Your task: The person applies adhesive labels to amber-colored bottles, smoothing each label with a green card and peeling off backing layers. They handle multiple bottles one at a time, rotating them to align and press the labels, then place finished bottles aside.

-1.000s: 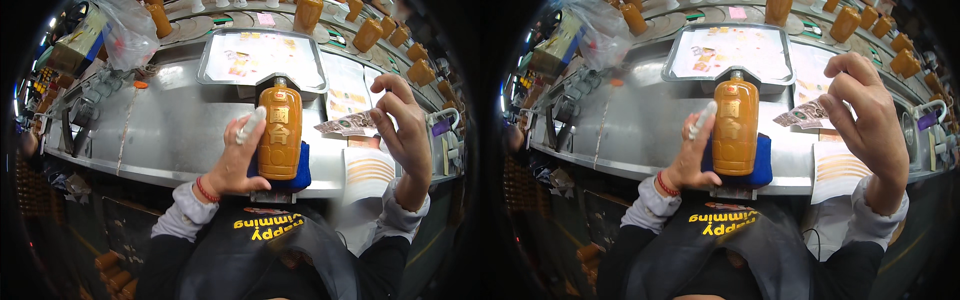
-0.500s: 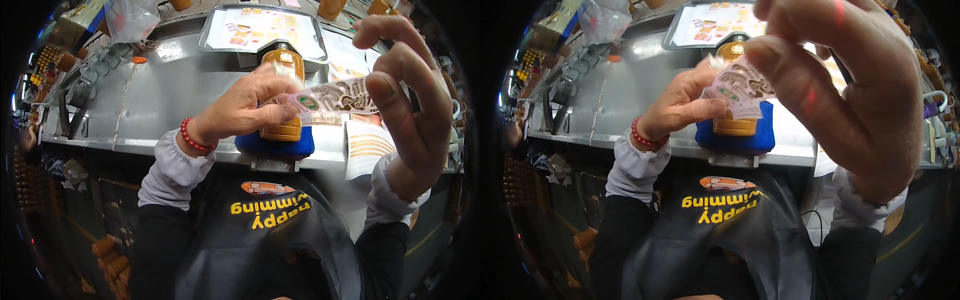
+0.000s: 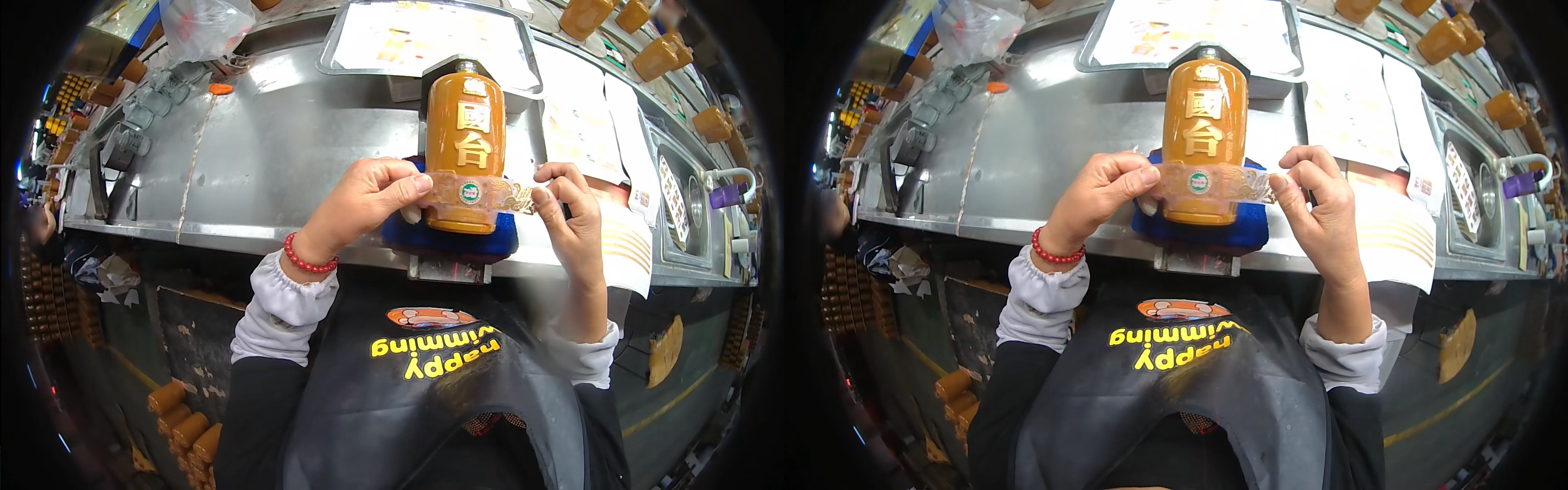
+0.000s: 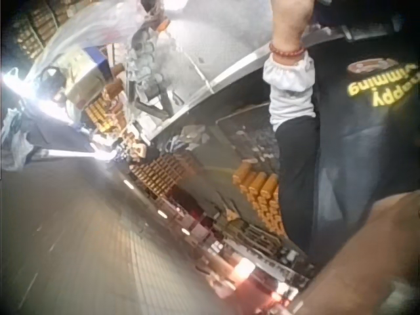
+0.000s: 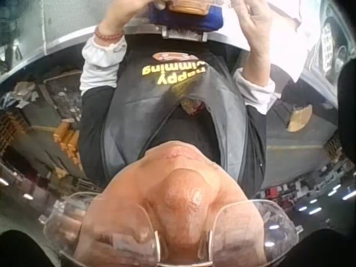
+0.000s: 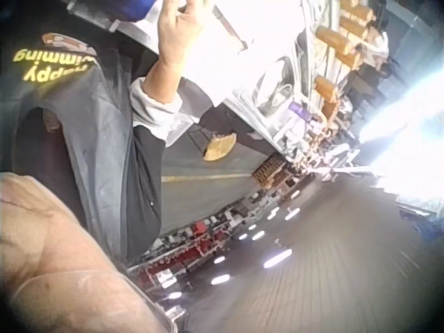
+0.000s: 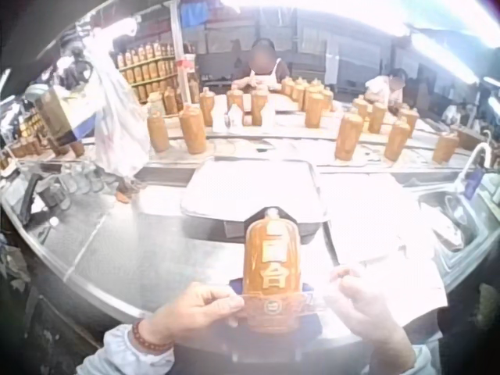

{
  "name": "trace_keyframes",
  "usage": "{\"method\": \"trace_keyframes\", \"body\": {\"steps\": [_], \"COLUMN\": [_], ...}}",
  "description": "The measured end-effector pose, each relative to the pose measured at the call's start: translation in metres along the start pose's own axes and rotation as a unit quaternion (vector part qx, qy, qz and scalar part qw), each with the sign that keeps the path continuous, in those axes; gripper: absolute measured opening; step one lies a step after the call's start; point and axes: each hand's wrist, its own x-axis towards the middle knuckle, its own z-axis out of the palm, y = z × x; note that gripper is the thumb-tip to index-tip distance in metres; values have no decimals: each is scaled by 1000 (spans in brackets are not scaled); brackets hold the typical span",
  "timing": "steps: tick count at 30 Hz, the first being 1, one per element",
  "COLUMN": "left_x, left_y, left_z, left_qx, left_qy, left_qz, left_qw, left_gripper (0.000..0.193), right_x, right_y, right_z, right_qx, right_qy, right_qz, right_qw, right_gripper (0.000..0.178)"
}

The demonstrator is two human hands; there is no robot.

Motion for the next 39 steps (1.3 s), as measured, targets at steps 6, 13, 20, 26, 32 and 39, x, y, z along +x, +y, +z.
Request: {"method": "trace_keyframes", "body": {"steps": [6, 13, 20, 26, 32, 39], "left_x": [2, 3, 5, 4, 5, 5], "left_y": [-11, -13, -11, -11, -9, -14], "left_z": [1, 2, 1, 3, 3, 2], "left_qx": [14, 4, 41, 35, 36, 65], "left_qy": [30, 49, 41, 43, 40, 46], "left_qz": [26, 40, 29, 24, 25, 32], "left_qw": [999, 998, 998, 998, 998, 996], "left_gripper": [26, 24, 27, 26, 27, 25], "right_x": [-2, -1, -3, -2, -2, -2], "right_y": [4, 7, 10, 12, 14, 20], "right_z": [2, 8, 11, 12, 13, 18], "right_qx": [25, 39, 53, 42, 40, 43], "right_qy": [-7, -8, -12, -16, -16, -25], "right_qz": [33, 26, 51, 42, 32, 46], "right_qw": [999, 999, 997, 998, 999, 998], "right_gripper": [27, 27, 26, 27, 25, 23]}}
